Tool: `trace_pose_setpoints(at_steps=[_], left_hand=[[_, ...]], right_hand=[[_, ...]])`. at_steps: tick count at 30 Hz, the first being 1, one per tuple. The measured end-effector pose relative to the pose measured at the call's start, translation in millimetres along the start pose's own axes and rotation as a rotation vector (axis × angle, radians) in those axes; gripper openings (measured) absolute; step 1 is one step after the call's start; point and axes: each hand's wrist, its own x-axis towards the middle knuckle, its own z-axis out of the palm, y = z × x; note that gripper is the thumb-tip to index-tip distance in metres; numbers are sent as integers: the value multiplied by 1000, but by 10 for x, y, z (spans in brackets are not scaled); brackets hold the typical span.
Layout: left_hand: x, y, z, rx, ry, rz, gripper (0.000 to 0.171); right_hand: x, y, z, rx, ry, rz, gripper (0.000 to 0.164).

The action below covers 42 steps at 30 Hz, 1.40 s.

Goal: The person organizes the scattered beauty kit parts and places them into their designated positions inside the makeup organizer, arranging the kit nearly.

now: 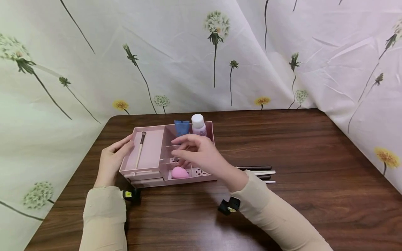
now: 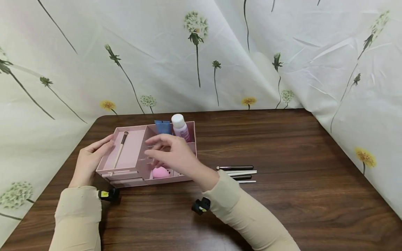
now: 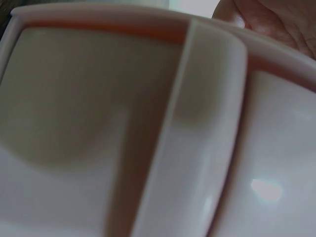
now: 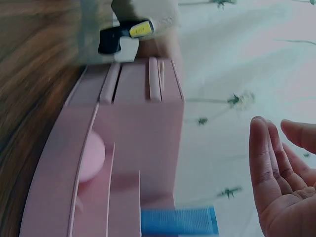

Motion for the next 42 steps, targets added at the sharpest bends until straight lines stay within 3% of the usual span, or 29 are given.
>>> trace_pose_setpoints(at_steps=[4,8,18,26,31,42], left_hand=[[-6,9,3,-3,-3,0,57],[-10,12,10,-9,9,-4,56],[8,4,19,-27,22,0,54],[0,6,22,-32,26,-6,52],[-11,13,17,-48,31,-17,52],[-6,2,16,-42,32,-14,53]], right_hand=[[-141,60,-235,-38,56,-62,28],[-273,123,-486,-115,116,-68,24],[-486,438,-1145,-435,213,75,25],[-652,618,-1476,-634,98,202,27],[-676,684,-1620,-757,1,233,26],[-631,761,-1737,-820,-101,286,24]])
